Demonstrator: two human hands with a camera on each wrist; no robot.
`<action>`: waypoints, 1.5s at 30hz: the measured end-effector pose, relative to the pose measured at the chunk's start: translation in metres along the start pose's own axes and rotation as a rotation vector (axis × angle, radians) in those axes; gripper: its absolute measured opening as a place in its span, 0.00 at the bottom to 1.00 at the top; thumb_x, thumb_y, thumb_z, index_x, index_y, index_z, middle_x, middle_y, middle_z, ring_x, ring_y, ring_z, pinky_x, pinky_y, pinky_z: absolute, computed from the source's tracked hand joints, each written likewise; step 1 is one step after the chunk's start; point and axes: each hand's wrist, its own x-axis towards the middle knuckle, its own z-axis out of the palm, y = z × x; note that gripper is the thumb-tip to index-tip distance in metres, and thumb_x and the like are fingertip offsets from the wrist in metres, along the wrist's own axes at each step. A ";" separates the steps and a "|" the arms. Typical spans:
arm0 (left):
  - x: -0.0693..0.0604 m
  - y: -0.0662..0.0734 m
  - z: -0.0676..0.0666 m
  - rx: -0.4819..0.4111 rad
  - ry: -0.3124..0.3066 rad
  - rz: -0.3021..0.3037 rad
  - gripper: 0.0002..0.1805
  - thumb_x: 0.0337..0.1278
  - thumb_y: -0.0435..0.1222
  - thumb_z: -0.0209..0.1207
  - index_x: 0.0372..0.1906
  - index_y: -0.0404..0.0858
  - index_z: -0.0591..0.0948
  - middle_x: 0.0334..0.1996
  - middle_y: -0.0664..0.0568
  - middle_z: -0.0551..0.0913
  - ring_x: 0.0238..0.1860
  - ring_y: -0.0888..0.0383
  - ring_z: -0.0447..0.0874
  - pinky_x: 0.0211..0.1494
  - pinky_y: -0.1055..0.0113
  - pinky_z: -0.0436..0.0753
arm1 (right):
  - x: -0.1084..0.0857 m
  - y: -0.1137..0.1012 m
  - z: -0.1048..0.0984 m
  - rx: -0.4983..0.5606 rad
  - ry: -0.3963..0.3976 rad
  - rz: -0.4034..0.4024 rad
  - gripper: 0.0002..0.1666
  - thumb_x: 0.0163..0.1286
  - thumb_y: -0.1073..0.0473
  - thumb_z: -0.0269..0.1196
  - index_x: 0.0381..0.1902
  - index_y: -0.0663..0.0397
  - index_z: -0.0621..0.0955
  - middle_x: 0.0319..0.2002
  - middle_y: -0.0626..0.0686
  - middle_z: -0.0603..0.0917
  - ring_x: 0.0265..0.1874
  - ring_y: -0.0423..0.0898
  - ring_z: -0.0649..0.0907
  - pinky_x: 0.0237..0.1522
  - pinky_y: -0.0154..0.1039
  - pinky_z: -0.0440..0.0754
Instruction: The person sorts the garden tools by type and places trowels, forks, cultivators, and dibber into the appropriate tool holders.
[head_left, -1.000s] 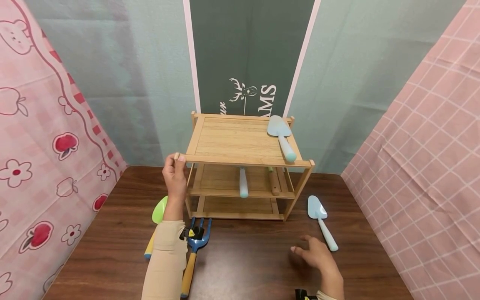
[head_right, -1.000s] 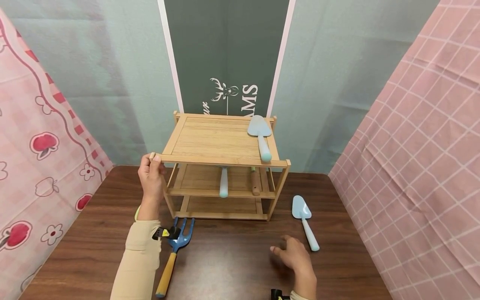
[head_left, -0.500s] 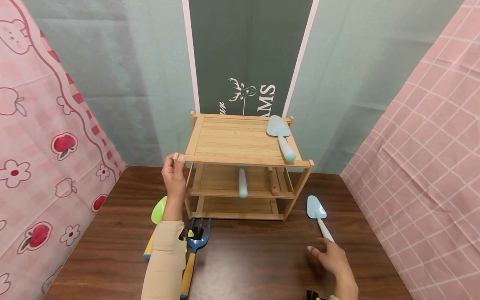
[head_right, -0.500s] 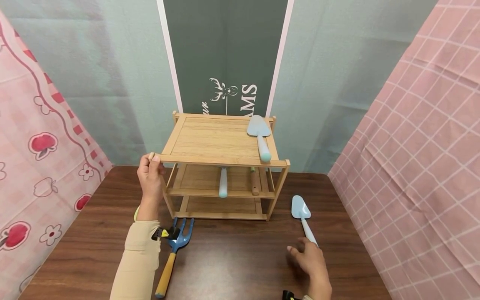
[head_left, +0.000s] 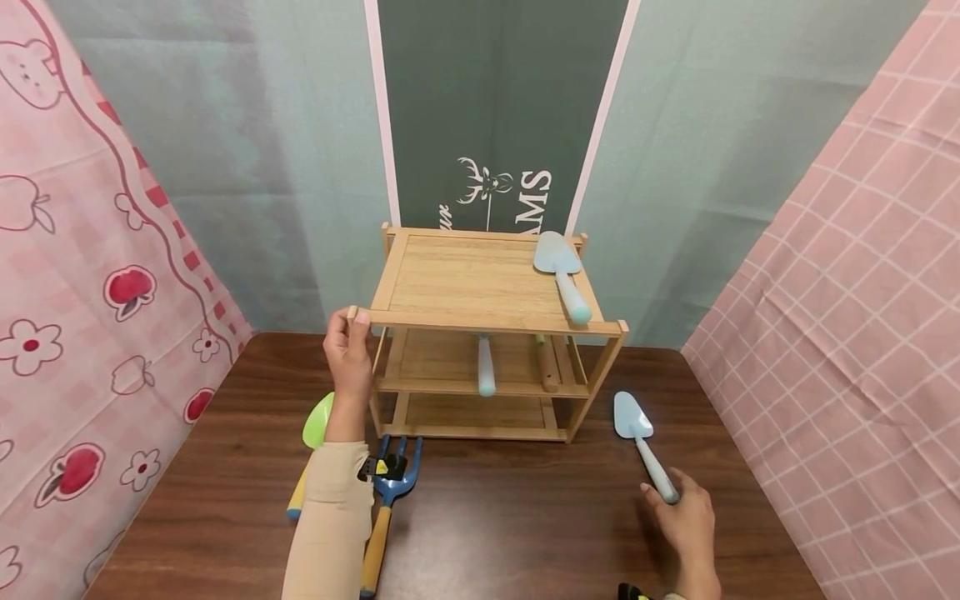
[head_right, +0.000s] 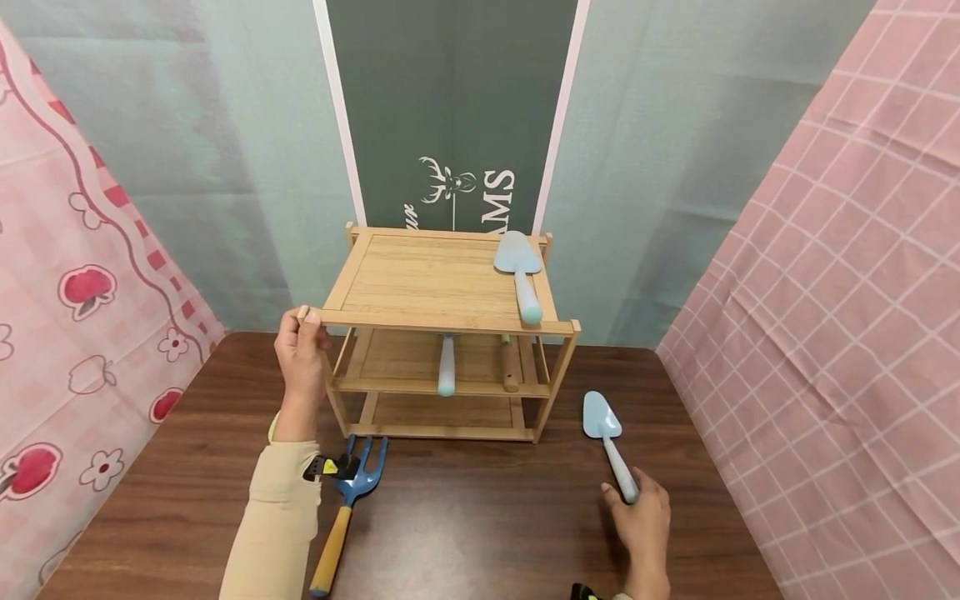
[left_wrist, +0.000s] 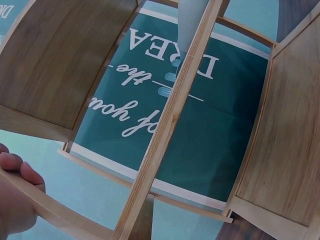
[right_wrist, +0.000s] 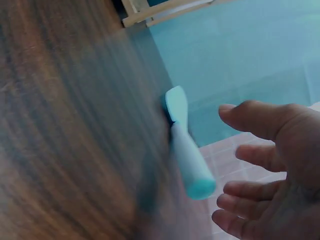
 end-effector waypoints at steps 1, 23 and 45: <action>0.000 0.000 0.000 0.001 -0.001 0.002 0.03 0.61 0.31 0.52 0.35 0.40 0.75 0.19 0.56 0.66 0.21 0.63 0.61 0.27 0.72 0.61 | 0.000 0.002 0.002 0.009 0.011 0.014 0.37 0.56 0.56 0.69 0.57 0.73 0.69 0.51 0.77 0.70 0.50 0.71 0.69 0.49 0.62 0.63; 0.001 0.001 0.000 0.006 -0.005 -0.017 0.05 0.60 0.29 0.51 0.36 0.39 0.76 0.20 0.55 0.68 0.22 0.62 0.62 0.28 0.71 0.63 | 0.011 0.030 0.026 0.221 0.075 0.249 0.50 0.55 0.50 0.70 0.64 0.75 0.61 0.56 0.77 0.65 0.52 0.66 0.70 0.52 0.57 0.64; -0.002 0.014 0.004 0.029 0.002 -0.011 0.07 0.59 0.26 0.49 0.34 0.39 0.75 0.19 0.57 0.67 0.22 0.61 0.63 0.28 0.69 0.63 | 0.014 0.036 0.034 0.141 0.144 0.215 0.28 0.55 0.60 0.67 0.48 0.76 0.76 0.50 0.75 0.69 0.55 0.68 0.63 0.56 0.56 0.57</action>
